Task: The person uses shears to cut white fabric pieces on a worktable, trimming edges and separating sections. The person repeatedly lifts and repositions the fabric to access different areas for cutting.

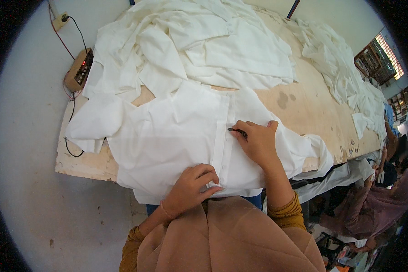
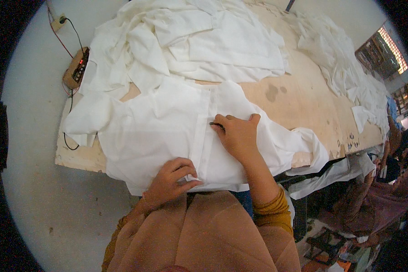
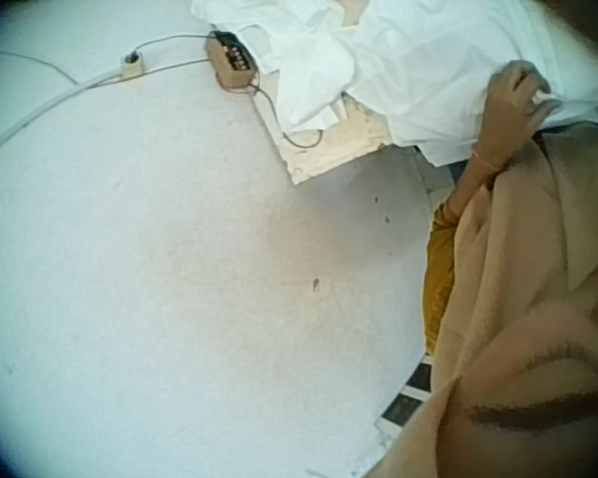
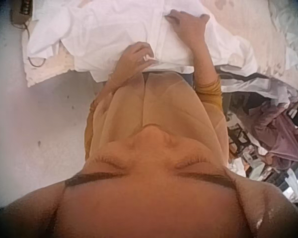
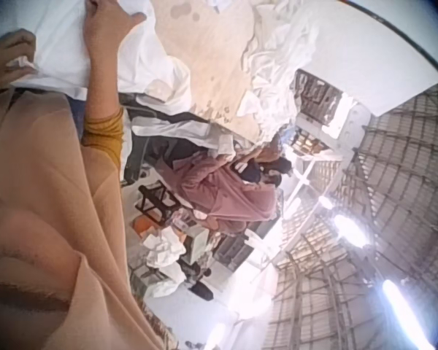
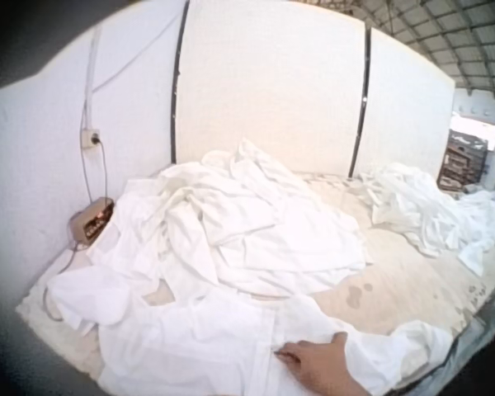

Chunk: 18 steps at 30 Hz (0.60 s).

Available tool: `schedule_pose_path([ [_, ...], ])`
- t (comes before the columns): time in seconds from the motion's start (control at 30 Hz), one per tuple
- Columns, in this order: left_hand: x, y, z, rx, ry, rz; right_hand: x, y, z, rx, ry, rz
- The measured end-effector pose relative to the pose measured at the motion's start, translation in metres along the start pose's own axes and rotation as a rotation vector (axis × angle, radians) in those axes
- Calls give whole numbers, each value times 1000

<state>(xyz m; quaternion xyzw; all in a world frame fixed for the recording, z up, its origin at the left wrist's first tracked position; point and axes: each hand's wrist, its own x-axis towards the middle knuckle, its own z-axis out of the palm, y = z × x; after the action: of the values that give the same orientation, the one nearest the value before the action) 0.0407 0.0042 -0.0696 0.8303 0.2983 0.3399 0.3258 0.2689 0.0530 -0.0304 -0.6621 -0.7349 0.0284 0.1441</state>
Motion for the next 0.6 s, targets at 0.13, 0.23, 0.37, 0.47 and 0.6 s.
schedule_pose_path([
  [0.13, 20, 18, -21, -80, -271, -214, -9, 27, 8, 388, -78, 159],
  [0.23, 55, 16, -31, 12, -319, -172, -27, 33, 16, 469, 18, 117],
  [0.37, 116, -25, 4, 161, -36, 19, -47, 36, 20, 518, 80, 66],
  [0.47, 131, -39, 25, 428, 87, -53, -54, 38, 18, 579, 52, 64],
  [0.6, 130, -28, 24, 582, 19, -76, -54, 33, 15, 657, 99, 97],
])
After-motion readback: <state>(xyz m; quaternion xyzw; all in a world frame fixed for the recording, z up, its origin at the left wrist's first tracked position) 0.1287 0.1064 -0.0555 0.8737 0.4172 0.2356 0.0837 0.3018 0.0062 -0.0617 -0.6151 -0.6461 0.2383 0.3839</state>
